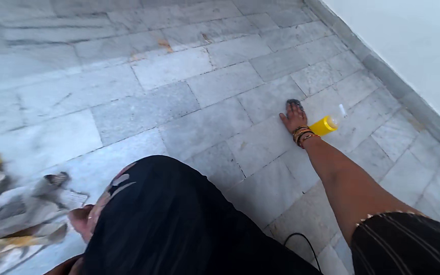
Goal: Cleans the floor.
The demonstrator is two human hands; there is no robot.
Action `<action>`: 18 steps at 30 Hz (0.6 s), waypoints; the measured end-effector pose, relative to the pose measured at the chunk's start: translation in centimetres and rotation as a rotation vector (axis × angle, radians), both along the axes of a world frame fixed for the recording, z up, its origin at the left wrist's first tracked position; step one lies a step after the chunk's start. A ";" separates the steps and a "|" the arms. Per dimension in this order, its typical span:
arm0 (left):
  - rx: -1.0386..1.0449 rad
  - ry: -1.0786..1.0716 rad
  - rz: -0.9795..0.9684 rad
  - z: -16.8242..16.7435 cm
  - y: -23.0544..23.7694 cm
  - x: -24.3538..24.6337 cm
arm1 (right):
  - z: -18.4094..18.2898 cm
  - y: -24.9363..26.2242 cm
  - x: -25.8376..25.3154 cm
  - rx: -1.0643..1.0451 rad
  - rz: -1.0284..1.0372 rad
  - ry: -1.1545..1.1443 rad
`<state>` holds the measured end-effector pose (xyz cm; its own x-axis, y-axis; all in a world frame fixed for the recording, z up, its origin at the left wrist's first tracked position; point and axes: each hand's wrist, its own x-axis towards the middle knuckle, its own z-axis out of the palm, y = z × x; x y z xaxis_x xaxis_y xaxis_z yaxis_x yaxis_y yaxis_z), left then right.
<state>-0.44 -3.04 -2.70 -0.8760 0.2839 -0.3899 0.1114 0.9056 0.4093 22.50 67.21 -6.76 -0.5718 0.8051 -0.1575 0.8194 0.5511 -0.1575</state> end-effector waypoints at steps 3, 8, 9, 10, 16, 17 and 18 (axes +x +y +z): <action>-0.068 -0.064 0.070 2.4 3.3 0.1 | 0.3 1.6 -1.7 -0.012 -0.127 -0.006; -0.008 -0.068 0.176 1.7 3.1 -0.3 | 0.0 1.2 -7.5 0.017 -0.149 0.005; 0.010 -0.082 0.190 2.0 3.2 -0.2 | 0.1 0.3 -9.3 0.019 -0.107 0.023; 0.028 -0.079 0.194 1.8 3.3 -0.2 | 0.2 -0.8 -11.2 0.018 -0.054 0.045; 0.151 -0.062 0.196 1.7 4.3 -0.8 | 0.3 -13.4 -23.4 0.001 0.333 0.125; 0.132 -0.076 0.235 2.1 3.8 -0.2 | 0.4 -16.0 -24.8 -0.010 0.397 0.143; 0.125 -0.084 0.254 2.5 3.5 0.2 | 0.5 -18.7 -25.9 -0.020 0.462 0.157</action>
